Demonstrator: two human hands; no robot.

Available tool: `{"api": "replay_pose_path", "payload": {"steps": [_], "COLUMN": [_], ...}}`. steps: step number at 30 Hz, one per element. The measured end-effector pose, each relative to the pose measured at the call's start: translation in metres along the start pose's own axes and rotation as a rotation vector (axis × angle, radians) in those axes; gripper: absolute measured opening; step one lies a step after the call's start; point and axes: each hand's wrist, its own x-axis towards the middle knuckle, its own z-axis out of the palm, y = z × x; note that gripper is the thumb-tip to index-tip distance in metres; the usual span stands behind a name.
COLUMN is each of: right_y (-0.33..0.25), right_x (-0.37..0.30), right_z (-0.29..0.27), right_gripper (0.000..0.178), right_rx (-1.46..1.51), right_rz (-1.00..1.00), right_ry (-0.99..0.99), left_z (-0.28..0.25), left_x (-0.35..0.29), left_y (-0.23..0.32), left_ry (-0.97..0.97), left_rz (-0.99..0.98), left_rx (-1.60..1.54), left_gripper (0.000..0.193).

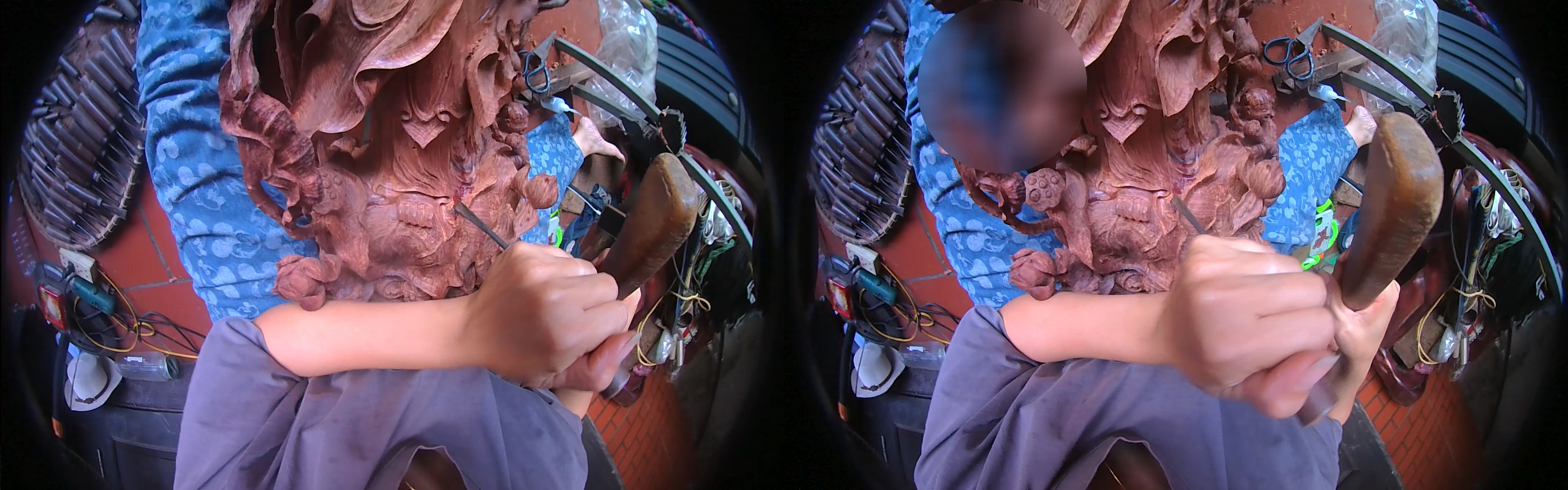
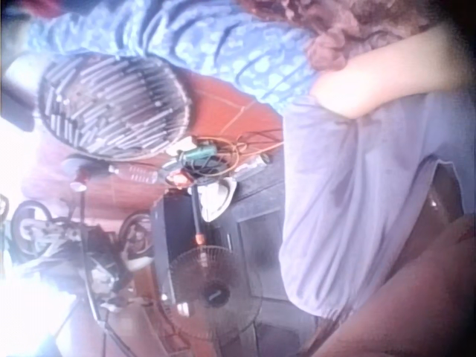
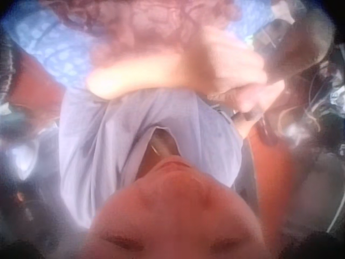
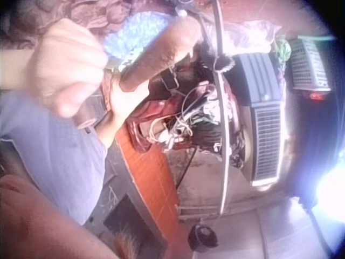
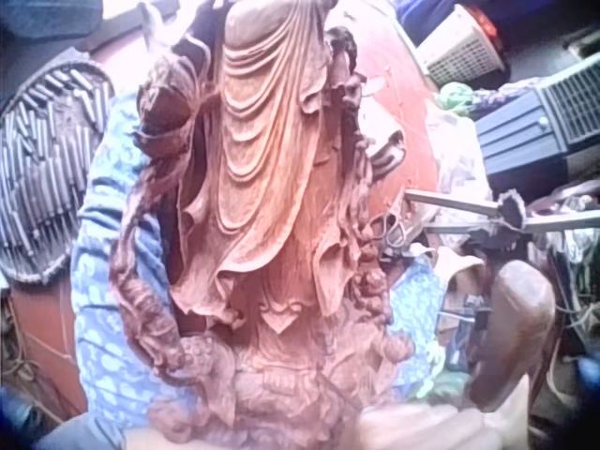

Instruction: The person carves a large piece of reddish-brown wood using a chisel and a wooden mallet. They repeatedly strike the chisel to shape the wood and occasionally switch to different chisels from a nearby basket.

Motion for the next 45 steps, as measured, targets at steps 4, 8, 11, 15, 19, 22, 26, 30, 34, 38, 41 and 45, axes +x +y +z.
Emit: {"api": "replay_pose_path", "payload": {"steps": [4, 8, 11, 15, 19, 22, 26, 30, 34, 38, 41, 45], "right_y": [0.004, 0.004, 0.01, 0.025, 0.036, 0.04, 0.041, 0.039, 0.039, 0.041, 0.043, 0.044], "right_x": [-0.001, 0.0, -0.005, -0.011, -0.015, -0.015, -0.013, -0.01, -0.01, -0.011, -0.013, -0.015], "right_z": [0.005, 0.01, 0.018, 0.022, 0.023, 0.025, 0.03, 0.033, 0.033, 0.034, 0.035, 0.033], "right_gripper": [0.028, 0.029, 0.028, 0.029, 0.029, 0.03, 0.032, 0.033, 0.034, 0.033, 0.038, 0.043], "right_rx": [-0.029, 0.001, 0.079, 0.079, 0.086, 0.082, 0.092, 0.088, 0.07, 0.098, 0.097, 0.1], "right_rz": [0.067, -0.105, -0.15, -0.155, -0.089, -0.074, -0.117, -0.163, -0.157, -0.15, -0.141, -0.104], "right_ry": [0.035, -0.038, -0.007, 0.008, -0.019, -0.039, -0.023, -0.004, -0.022, -0.026, -0.04, -0.105], "left_z": [-0.029, -0.095, -0.102, -0.095, -0.097, -0.098, -0.091, -0.089, -0.098, -0.1, -0.098, -0.092], "left_x": [0.008, 0.026, 0.012, 0.001, 0.004, 0.003, -0.001, 0.0, 0.003, -0.002, -0.007, -0.006], "left_y": [0.008, 0.017, 0.021, 0.016, 0.002, -0.002, 0.001, -0.001, -0.002, 0.001, 0.005, 0.004], "left_ry": [0.081, -0.221, -0.221, -0.141, -0.238, -0.283, -0.232, -0.24, -0.311, -0.256, -0.204, -0.243], "left_rz": [-0.066, -0.076, -0.042, -0.093, -0.048, -0.054, -0.1, -0.1, -0.14, -0.17, -0.181, -0.132], "left_rx": [-0.346, -0.619, -0.515, -0.416, -0.534, -0.551, -0.422, -0.42, -0.48, -0.492, -0.426, -0.39], "left_gripper": [0.022, 0.051, 0.053, 0.053, 0.053, 0.052, 0.051, 0.051, 0.051, 0.052, 0.051, 0.051]}}
